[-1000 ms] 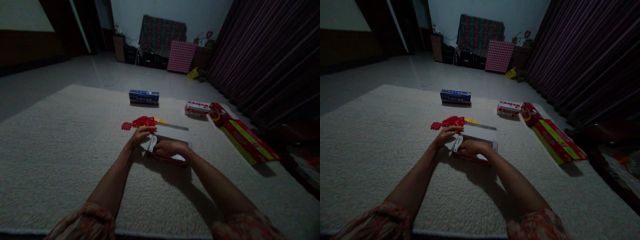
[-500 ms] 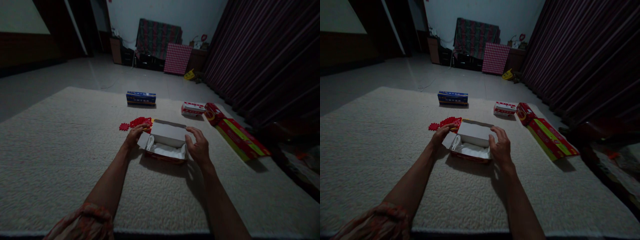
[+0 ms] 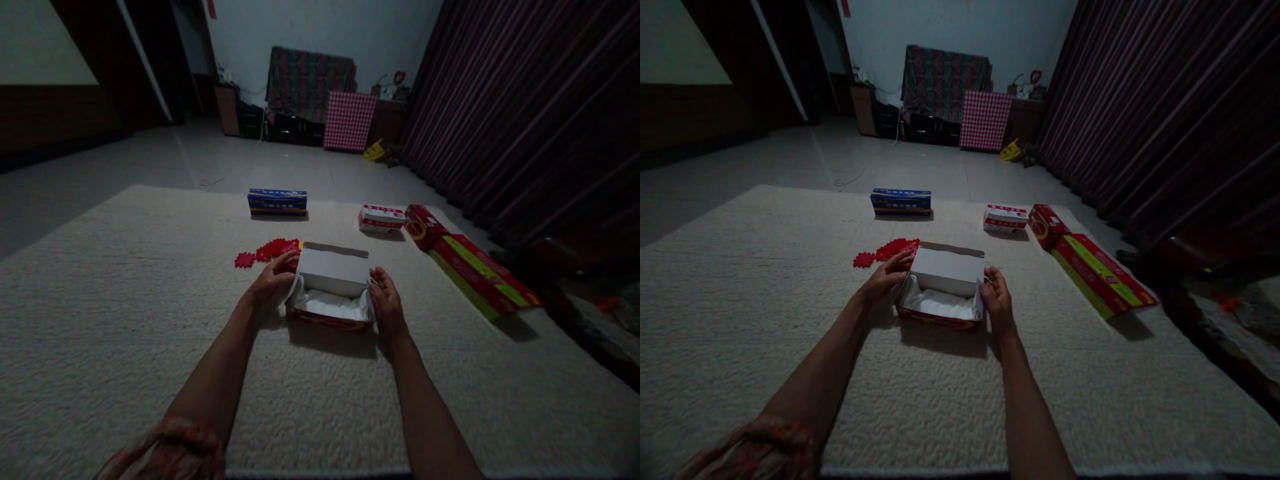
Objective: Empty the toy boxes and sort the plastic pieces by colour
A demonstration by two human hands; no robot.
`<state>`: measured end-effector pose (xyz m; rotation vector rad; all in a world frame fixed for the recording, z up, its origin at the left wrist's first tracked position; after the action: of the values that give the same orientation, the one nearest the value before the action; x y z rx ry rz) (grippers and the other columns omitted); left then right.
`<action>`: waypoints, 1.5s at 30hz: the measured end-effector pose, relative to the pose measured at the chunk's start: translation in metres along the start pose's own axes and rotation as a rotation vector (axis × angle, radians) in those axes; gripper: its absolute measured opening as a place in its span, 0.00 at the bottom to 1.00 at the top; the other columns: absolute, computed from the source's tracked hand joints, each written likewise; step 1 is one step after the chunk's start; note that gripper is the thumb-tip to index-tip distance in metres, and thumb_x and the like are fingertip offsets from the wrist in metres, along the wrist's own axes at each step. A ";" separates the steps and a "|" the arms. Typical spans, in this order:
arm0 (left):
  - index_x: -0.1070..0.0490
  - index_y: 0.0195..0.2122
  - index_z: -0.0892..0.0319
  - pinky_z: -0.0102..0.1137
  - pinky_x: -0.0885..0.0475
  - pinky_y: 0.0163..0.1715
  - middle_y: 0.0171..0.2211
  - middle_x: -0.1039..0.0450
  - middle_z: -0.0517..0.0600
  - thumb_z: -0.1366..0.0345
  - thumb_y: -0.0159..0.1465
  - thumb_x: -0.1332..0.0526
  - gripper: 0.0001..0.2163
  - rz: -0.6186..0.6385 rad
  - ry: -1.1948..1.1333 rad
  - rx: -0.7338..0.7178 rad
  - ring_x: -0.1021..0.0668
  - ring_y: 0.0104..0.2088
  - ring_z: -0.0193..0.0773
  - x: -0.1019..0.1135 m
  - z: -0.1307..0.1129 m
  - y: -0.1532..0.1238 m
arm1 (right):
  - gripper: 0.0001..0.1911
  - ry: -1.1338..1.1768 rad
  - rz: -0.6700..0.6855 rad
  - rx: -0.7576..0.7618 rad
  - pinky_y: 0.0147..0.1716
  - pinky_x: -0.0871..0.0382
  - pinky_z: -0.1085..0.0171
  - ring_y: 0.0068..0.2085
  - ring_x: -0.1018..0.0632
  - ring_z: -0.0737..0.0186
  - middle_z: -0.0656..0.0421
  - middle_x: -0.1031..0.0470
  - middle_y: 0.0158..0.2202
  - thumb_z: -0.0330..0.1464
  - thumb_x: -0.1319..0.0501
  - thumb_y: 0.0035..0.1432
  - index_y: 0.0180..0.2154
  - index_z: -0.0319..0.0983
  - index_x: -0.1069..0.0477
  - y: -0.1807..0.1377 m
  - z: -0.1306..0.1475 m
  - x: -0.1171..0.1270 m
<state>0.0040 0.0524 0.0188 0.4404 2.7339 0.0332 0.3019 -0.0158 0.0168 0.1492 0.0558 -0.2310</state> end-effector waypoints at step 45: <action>0.18 0.39 0.60 0.46 0.32 0.56 0.52 0.21 0.58 0.63 0.51 0.30 0.14 0.113 -0.139 -0.010 0.25 0.58 0.56 -0.013 -0.002 -0.005 | 0.09 -0.333 0.332 0.362 0.59 0.35 0.48 0.62 0.30 0.44 0.50 0.31 0.62 0.36 0.34 0.53 0.38 0.43 0.25 -0.027 0.059 -0.027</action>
<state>0.0137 0.0440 0.0250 0.5716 2.5698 0.0442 0.2717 -0.0453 0.0733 0.4735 -0.3423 0.0708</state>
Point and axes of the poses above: each hand's wrist, its own y-axis towards the middle knuckle, its own x-axis out of the back of the hand, z = x × y, the point moved 7 cm from there along y, towards the middle knuckle
